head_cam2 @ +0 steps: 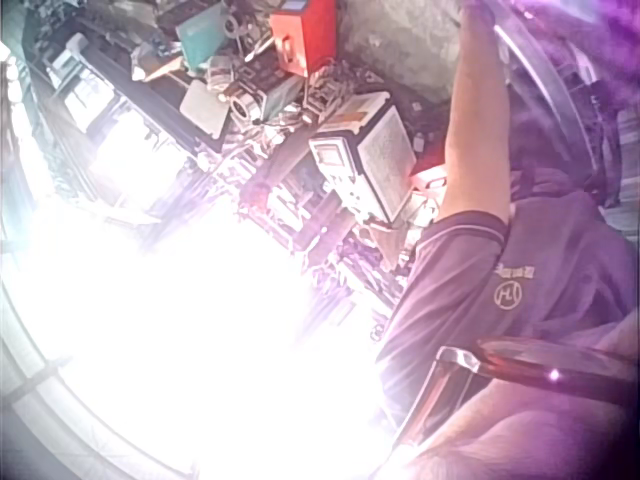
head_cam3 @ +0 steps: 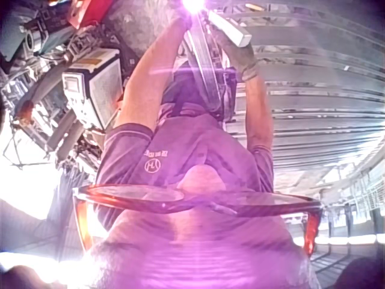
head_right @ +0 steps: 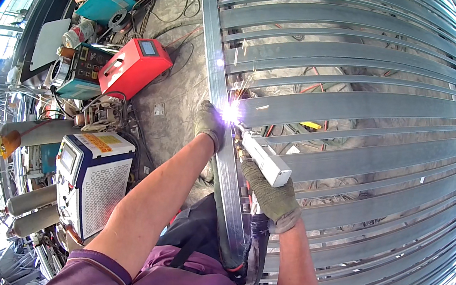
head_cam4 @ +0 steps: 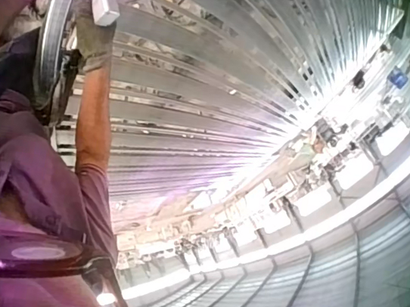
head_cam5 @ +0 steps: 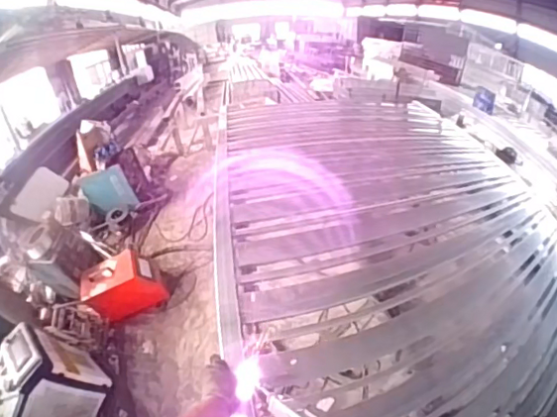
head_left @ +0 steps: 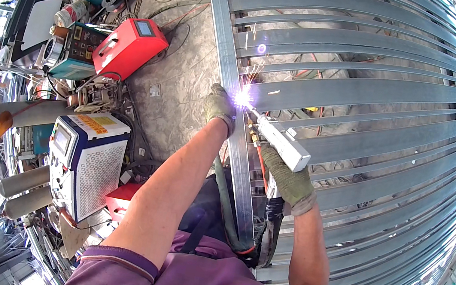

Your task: The person welds a metal grate using a handheld welding torch, moving steadily along the seam while sparks and bright light are visible. The person holds the grate with one hand and operates the torch with the other throughout the clip.

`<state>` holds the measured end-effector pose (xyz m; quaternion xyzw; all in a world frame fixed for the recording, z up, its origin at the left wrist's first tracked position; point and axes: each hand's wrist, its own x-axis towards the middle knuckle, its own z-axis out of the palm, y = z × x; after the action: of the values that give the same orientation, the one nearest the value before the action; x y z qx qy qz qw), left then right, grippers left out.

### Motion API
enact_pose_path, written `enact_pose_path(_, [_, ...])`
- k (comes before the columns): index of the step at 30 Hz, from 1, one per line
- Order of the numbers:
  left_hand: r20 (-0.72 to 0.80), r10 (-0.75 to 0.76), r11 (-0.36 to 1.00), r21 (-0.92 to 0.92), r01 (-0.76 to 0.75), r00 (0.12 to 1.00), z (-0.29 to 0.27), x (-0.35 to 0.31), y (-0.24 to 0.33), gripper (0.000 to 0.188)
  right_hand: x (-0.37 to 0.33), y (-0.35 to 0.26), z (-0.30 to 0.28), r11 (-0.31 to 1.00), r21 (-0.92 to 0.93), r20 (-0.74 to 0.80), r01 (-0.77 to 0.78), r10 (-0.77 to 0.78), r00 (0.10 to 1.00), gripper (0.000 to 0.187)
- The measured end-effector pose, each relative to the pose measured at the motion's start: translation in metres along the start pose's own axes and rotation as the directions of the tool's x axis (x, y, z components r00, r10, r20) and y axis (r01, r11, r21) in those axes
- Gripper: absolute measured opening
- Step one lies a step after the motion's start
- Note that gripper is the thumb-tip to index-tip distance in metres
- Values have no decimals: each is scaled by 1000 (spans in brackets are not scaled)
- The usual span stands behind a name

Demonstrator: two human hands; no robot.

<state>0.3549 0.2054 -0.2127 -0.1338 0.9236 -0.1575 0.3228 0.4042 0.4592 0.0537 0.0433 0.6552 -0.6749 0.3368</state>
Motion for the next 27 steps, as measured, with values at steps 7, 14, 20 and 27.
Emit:
enact_pose_path(7, [-110, 78, 984, 169, -59, 991, -13, -12, -28, 66, -1, -5, 6, 997, -33, 40, 68, -66, 997, 34])
enact_pose_path(14, [-63, -81, 997, 13, 82, 995, 39, 25, -27, 64, -4, -11, 10, 998, -14, 70, 63, -62, 996, 36])
enact_pose_path(20, [73, -152, 964, -210, 164, 986, 41, 33, -8, 67, -6, -3, 5, 999, -22, 27, 33, -32, 999, 37])
enact_pose_path(27, [135, -169, 687, -695, 215, 976, 76, 59, -19, 62, -8, -4, 8, 999, -22, 29, 26, -26, 999, 37])
